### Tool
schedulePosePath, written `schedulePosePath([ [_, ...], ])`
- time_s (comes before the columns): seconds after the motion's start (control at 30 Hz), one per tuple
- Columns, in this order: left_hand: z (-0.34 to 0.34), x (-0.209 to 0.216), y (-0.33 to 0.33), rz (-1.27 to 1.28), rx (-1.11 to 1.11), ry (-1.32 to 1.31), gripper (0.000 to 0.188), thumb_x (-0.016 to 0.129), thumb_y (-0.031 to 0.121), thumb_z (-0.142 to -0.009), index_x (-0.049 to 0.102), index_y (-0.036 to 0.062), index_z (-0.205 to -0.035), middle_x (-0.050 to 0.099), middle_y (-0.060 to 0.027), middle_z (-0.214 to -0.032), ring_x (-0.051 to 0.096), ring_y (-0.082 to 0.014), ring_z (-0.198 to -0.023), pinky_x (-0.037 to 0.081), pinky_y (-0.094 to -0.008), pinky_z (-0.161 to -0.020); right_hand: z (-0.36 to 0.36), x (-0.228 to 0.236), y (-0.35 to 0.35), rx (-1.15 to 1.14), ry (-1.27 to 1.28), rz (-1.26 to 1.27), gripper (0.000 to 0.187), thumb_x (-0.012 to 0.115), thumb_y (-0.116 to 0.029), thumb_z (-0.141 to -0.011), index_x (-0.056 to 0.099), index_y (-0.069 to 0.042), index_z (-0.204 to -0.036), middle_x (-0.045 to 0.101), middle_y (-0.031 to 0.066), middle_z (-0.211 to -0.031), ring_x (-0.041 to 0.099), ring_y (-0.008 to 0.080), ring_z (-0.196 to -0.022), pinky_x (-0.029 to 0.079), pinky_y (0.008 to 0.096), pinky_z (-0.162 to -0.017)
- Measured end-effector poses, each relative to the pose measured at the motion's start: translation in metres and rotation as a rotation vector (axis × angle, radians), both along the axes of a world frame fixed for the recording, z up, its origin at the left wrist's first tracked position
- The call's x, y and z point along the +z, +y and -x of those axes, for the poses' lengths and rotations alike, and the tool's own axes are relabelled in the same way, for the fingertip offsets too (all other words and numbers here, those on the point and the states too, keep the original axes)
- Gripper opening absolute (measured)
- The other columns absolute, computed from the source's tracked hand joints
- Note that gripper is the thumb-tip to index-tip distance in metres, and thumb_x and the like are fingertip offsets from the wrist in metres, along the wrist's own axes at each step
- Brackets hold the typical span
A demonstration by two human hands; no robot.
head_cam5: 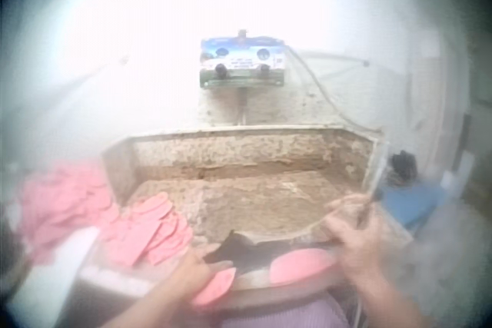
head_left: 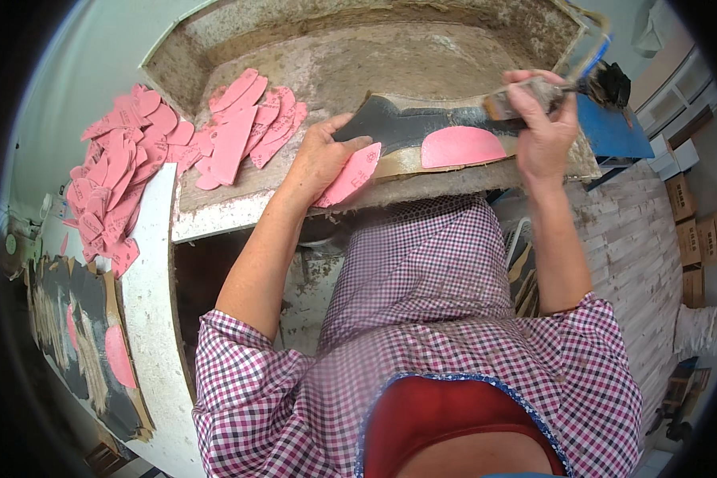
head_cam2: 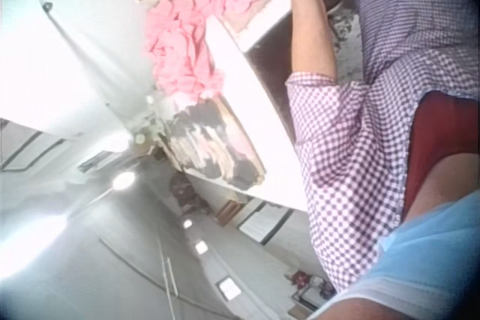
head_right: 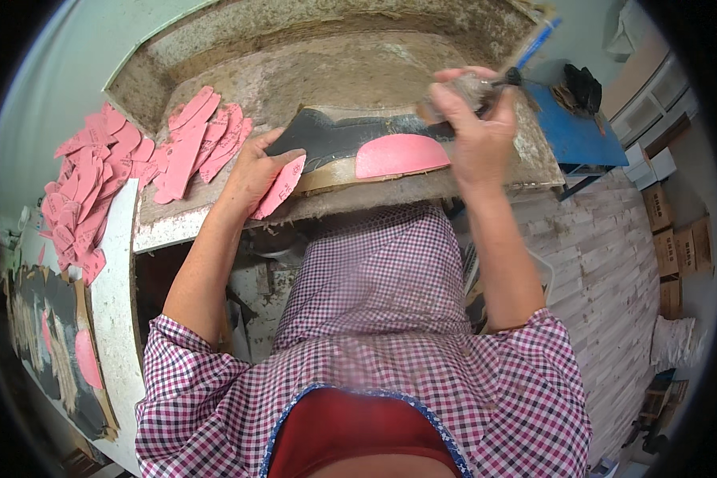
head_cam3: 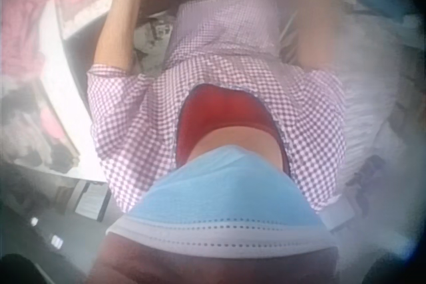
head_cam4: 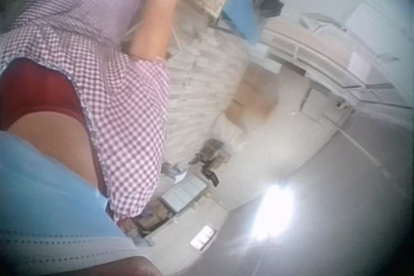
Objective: The person assembles pink insole pieces onto dark grey sole components using a handheld stapler. They repeatedly pick up insoles, align them on the soles, and staple them in place. Finished units are stacked and placed into a white basket.
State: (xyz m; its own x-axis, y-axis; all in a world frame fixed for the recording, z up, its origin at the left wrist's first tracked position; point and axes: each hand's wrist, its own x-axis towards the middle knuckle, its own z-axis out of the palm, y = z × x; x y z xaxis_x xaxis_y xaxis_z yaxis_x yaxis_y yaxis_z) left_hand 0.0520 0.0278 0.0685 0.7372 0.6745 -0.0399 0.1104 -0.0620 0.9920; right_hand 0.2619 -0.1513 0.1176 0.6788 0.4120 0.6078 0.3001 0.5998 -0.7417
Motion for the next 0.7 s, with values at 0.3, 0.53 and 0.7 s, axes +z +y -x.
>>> schedulePosePath([
  [0.3, 0.003, 0.002, -0.001, 0.039, -0.005, -0.059, 0.027, 0.07, 0.005, -0.088, 0.067, 0.0013, -0.115, 0.069, 0.0, -0.092, 0.06, -0.0041, -0.07, 0.048, -0.0183, -0.06, 0.027, -0.002, 0.01, 0.082, -0.034, -0.001, 0.036, 0.072, -0.001, -0.083, 0.053, -0.01, -0.112, 0.067, 0.0079, -0.104, 0.064, 0.0128, -0.089, 0.055, 0.0298, -0.08],
  [0.53, 0.005, 0.008, 0.001, 0.095, 0.02, -0.149, 0.03, 0.071, 0.006, -0.087, 0.068, 0.0015, -0.117, 0.071, -0.0034, -0.092, 0.062, -0.0073, -0.071, 0.05, -0.0221, -0.061, -0.027, 0.001, -0.045, -0.013, -0.015, -0.137, 0.032, 0.067, 0.003, -0.085, 0.052, -0.003, -0.113, 0.066, 0.0162, -0.106, 0.066, 0.0273, -0.1, 0.054, 0.0427, -0.091],
  [0.7, -0.008, 0.079, -0.003, -0.463, 0.051, -0.214, 0.028, 0.068, 0.003, -0.088, 0.069, 0.0045, -0.116, 0.072, -0.0037, -0.093, 0.065, -0.0096, -0.076, 0.052, -0.0237, -0.065, -0.028, 0.024, -0.069, 0.083, 0.002, -0.277, 0.029, 0.064, 0.001, -0.086, 0.053, 0.004, -0.112, 0.065, 0.0215, -0.106, 0.065, 0.034, -0.104, 0.051, 0.0515, -0.098],
])
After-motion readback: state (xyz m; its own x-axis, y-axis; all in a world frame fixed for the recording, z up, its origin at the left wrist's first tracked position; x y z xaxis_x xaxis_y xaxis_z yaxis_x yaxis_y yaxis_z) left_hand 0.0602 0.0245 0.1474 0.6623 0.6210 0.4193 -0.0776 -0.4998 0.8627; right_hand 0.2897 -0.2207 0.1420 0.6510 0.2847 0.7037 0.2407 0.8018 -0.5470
